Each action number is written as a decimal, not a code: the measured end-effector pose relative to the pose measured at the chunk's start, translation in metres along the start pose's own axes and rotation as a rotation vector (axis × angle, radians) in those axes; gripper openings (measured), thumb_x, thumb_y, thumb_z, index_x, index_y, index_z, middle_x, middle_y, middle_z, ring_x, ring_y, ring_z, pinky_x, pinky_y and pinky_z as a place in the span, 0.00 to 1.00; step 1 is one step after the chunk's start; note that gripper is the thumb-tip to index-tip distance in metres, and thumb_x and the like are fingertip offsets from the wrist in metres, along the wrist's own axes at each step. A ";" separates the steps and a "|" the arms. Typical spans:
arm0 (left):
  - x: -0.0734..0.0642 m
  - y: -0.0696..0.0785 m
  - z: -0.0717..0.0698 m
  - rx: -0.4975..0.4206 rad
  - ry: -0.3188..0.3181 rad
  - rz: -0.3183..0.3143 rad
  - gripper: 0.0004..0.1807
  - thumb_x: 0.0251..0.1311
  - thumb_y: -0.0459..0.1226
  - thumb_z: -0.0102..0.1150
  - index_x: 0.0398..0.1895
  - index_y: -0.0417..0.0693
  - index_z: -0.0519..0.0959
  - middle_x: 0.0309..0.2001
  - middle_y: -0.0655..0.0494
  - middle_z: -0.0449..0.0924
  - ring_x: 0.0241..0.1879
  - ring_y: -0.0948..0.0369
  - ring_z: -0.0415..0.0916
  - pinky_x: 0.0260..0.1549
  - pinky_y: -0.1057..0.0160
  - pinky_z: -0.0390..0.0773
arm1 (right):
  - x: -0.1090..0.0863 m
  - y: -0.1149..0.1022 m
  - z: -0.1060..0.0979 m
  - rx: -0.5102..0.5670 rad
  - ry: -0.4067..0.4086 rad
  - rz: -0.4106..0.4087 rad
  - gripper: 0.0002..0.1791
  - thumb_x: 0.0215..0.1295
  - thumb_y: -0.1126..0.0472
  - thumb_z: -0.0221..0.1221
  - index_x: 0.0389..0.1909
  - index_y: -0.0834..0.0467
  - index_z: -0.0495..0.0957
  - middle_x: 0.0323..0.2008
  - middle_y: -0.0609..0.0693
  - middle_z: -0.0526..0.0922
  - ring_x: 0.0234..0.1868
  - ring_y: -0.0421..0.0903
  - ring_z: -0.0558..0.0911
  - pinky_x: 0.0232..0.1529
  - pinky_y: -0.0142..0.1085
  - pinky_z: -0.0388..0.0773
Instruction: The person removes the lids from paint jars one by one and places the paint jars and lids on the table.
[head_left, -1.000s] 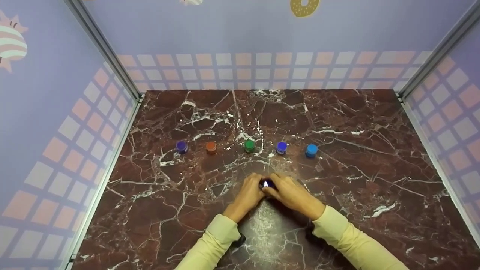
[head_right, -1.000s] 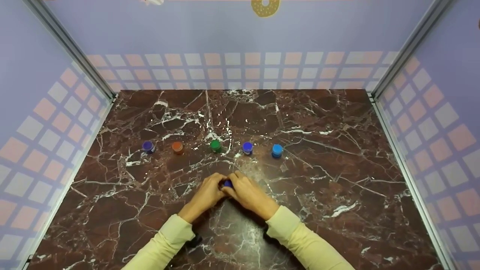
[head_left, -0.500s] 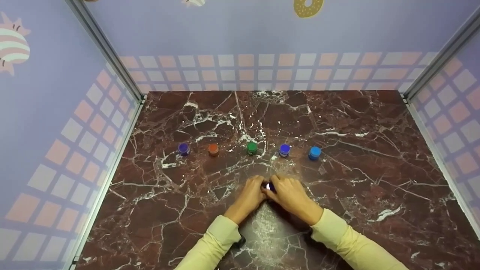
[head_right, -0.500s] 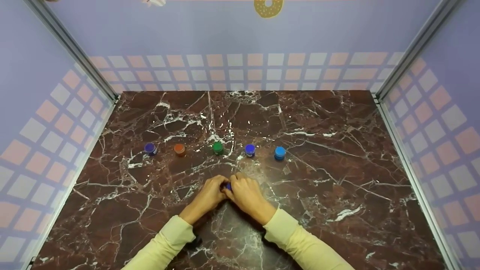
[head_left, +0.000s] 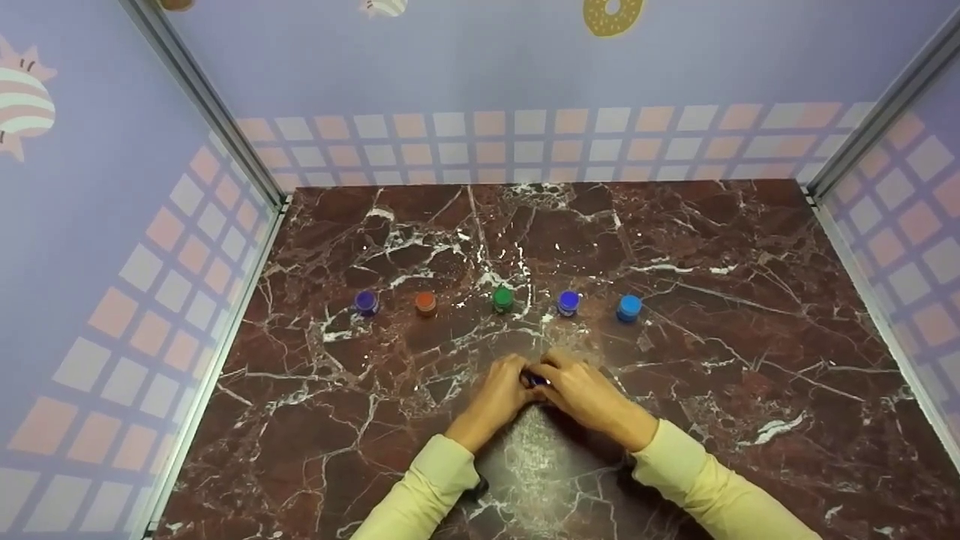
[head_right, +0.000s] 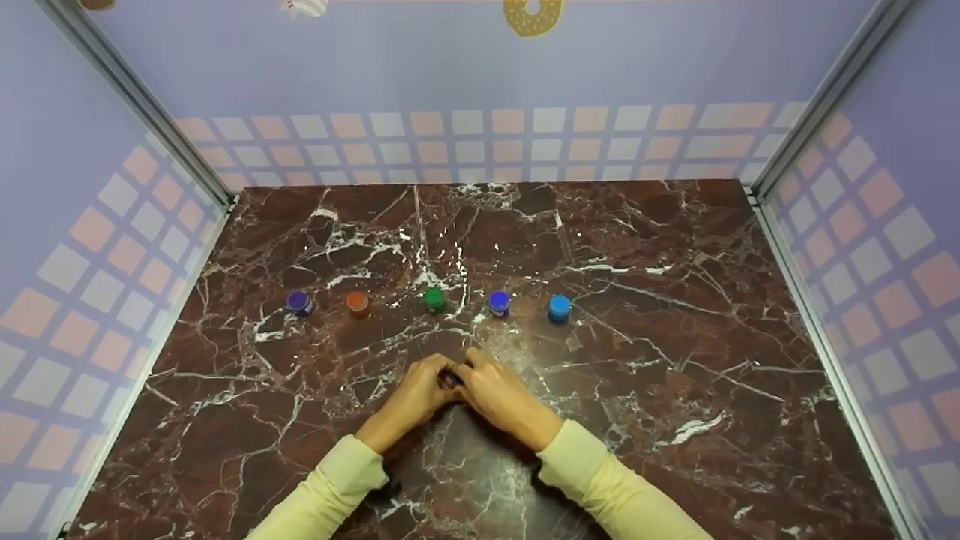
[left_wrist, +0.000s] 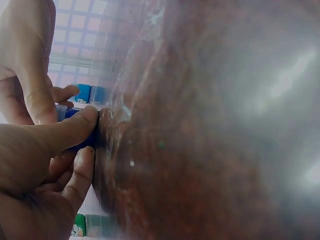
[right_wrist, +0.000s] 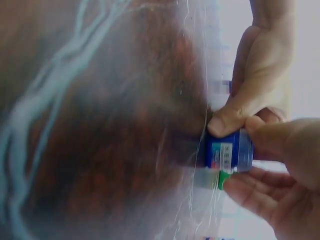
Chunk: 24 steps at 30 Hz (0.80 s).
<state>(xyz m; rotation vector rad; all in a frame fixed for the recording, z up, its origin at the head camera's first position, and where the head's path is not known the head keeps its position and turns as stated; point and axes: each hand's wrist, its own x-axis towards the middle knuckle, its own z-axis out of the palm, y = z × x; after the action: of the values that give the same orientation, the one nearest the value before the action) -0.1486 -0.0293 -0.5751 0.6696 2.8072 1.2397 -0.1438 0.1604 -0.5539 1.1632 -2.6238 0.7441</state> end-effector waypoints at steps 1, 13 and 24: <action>0.000 0.000 0.000 0.002 0.000 -0.002 0.17 0.50 0.41 0.79 0.35 0.40 0.82 0.32 0.52 0.80 0.35 0.56 0.76 0.39 0.58 0.78 | 0.000 0.001 -0.001 0.009 -0.011 -0.022 0.18 0.64 0.66 0.68 0.54 0.64 0.83 0.43 0.53 0.80 0.38 0.48 0.83 0.39 0.39 0.84; 0.001 0.001 0.001 -0.011 0.021 0.017 0.18 0.44 0.34 0.82 0.35 0.40 0.80 0.34 0.50 0.81 0.37 0.52 0.78 0.41 0.55 0.79 | 0.002 0.008 -0.008 0.015 -0.040 -0.207 0.20 0.53 0.73 0.72 0.49 0.60 0.87 0.53 0.55 0.86 0.50 0.53 0.80 0.53 0.45 0.81; 0.001 0.003 0.001 -0.033 0.007 -0.037 0.18 0.46 0.33 0.81 0.35 0.39 0.79 0.33 0.51 0.79 0.38 0.52 0.77 0.44 0.55 0.78 | 0.001 0.004 -0.011 0.155 0.114 0.004 0.12 0.55 0.74 0.67 0.40 0.62 0.87 0.52 0.60 0.84 0.53 0.55 0.81 0.55 0.50 0.80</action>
<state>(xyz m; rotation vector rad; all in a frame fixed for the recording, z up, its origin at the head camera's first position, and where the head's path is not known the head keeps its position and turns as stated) -0.1483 -0.0270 -0.5737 0.6102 2.7847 1.2809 -0.1477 0.1680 -0.5459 1.1172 -2.5135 0.9991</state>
